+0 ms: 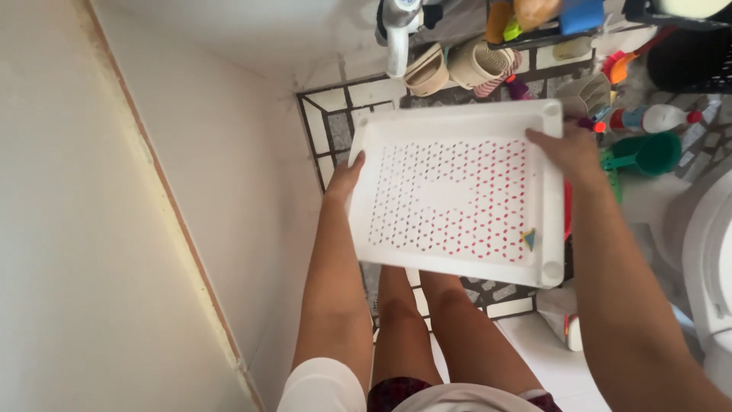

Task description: Scrubbing and rinsing plastic storage organizers in a bathroom.

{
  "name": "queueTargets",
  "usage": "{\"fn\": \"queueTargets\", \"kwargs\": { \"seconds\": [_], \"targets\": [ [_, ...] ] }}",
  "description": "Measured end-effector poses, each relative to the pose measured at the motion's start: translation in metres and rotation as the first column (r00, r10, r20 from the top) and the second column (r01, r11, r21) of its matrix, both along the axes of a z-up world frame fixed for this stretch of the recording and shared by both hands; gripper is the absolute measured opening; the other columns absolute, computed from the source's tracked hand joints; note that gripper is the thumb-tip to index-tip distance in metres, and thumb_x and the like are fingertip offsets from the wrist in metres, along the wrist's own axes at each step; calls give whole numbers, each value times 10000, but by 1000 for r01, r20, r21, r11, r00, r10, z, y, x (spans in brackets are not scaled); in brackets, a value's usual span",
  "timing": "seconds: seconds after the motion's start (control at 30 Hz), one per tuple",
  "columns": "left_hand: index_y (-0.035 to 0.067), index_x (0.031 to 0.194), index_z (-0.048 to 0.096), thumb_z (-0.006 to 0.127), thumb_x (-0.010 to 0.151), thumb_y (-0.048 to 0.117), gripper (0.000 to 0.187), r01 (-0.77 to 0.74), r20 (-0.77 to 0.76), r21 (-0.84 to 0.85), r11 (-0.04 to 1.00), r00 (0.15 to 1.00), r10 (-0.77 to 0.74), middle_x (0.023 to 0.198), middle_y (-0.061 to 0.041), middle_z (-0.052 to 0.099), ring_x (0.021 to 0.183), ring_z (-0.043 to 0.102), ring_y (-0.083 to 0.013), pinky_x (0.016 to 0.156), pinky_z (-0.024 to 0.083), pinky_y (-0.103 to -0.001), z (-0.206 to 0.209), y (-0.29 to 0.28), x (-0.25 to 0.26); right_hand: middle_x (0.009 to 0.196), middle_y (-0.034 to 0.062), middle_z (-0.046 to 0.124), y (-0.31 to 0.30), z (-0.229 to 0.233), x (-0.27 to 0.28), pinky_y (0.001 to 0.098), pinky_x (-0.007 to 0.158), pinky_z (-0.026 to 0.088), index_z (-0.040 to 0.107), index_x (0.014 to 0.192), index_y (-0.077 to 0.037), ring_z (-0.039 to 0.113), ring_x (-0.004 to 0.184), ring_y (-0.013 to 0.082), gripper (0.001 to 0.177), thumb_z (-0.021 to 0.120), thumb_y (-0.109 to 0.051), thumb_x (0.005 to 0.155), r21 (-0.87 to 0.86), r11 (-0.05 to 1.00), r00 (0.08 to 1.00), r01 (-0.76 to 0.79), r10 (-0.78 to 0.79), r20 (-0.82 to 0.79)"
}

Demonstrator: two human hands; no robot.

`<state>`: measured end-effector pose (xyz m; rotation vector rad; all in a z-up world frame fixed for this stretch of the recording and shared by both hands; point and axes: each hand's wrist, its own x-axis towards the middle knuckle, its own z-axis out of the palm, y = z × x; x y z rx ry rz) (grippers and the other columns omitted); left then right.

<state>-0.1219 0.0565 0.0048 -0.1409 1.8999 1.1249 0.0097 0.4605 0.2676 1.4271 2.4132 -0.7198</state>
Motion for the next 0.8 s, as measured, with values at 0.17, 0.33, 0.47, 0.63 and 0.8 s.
{"fn": "queueTargets", "kwargs": {
  "seconds": [0.17, 0.33, 0.47, 0.63, 0.8],
  "targets": [
    [-8, 1387, 583, 573, 879, 717, 886, -97, -34, 17, 995, 995, 98, 1362, -236, 633, 1313, 573, -364, 1087, 448, -414, 60, 36, -22, 1108, 140, 759, 4, 8, 4, 360, 864, 552, 718, 1245, -13, 723, 978, 204, 489, 809, -378, 932, -25, 1000, 969, -9, 2, -248],
    [-12, 1285, 653, 727, 855, 514, 684, -360, -6, 292, 886, 926, 378, 1217, -183, 737, 1089, 695, -266, 948, 537, -386, 97, 34, -30, 1166, 118, 726, 29, -57, 14, 338, 886, 538, 643, 1324, -5, 680, 1021, 172, 402, 726, -264, 1028, -157, 988, 883, -8, -67, -465],
    [-30, 1278, 625, 787, 883, 398, 605, -372, -143, 380, 847, 881, 451, 1173, -163, 742, 1034, 701, -238, 910, 558, -362, 134, 6, -37, 1248, 91, 696, 32, -120, 5, 334, 944, 532, 586, 1385, 2, 657, 1090, 171, 450, 683, -271, 1040, -489, 872, 826, 2, -277, -490],
    [9, 1259, 478, 850, 797, 307, 664, -267, -206, 86, 960, 938, 279, 1137, -144, 704, 1022, 707, -251, 896, 547, -346, 208, -19, -42, 1255, 106, 677, -4, -147, -32, 344, 928, 517, 545, 1392, -9, 640, 1098, 184, 501, 654, -326, 1020, -503, 864, 875, 3, -246, -418],
    [25, 1259, 491, 745, 731, 130, 595, -454, -274, -33, 890, 861, 429, 1130, -168, 729, 1029, 727, -261, 927, 546, -338, 210, -34, -21, 1122, 164, 688, -24, -176, -44, 397, 885, 529, 644, 1195, -4, 651, 1016, 286, 354, 765, -229, 949, -54, 995, 821, -89, 43, -569]
  ]
}}
